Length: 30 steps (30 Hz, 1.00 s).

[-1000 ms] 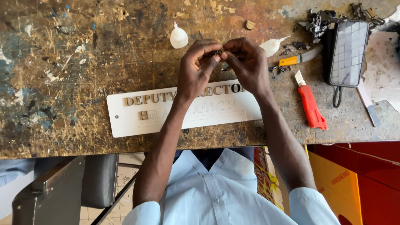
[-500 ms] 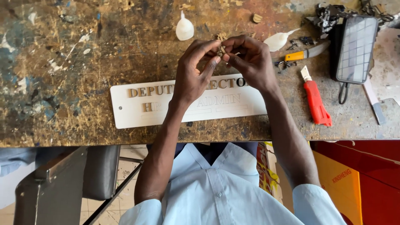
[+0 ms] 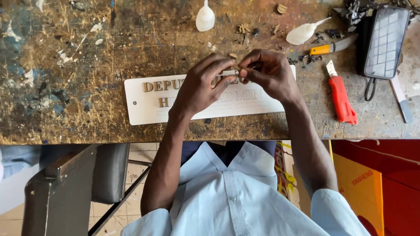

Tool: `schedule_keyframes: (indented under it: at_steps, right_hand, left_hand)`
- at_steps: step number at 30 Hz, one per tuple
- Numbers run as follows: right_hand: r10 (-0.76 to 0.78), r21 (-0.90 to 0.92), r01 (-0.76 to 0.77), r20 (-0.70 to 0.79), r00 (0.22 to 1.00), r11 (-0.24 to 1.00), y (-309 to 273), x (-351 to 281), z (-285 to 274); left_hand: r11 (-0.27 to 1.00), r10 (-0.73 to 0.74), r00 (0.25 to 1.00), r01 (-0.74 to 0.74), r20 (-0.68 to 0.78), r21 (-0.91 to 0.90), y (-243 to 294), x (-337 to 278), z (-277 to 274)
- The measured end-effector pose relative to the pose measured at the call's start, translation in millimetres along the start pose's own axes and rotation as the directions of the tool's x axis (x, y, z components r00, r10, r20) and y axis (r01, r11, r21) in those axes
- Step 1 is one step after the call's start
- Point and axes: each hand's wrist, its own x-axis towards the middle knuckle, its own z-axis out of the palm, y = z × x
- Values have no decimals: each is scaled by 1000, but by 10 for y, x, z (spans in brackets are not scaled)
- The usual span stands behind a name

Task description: Applying individual letters to a sign board using glue

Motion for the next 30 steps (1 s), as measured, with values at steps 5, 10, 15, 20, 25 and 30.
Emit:
schedule_keyframes:
  at_steps: [5, 10, 15, 20, 25, 30]
  right_hand:
    - [0, 49, 3, -67, 998, 999, 12, -215, -14]
    - [23, 99, -11, -121, 992, 995, 62, -432, -83]
    - [45, 130, -27, -141, 989, 991, 107, -595, -84]
    - [66, 112, -52, -128, 990, 992, 141, -712, 52]
    - [62, 105, -52, -98, 993, 993, 113, -664, 224]
    - [-2, 59, 17, -251, 968, 998, 182, -686, 222]
  left_hand:
    - [998, 19, 999, -21, 45, 58, 75, -14, 91]
    - [1000, 22, 995, -20, 95, -16, 19, 2, 244]
    - [998, 44, 992, -40, 119, -43, 80, -24, 303]
    - [998, 54, 998, -55, 37, 13, 80, -263, 346]
    - [998, 47, 998, -45, -43, 33, -51, -604, 87]
    - [995, 20, 983, -1, -185, 100, -100, -990, -546]
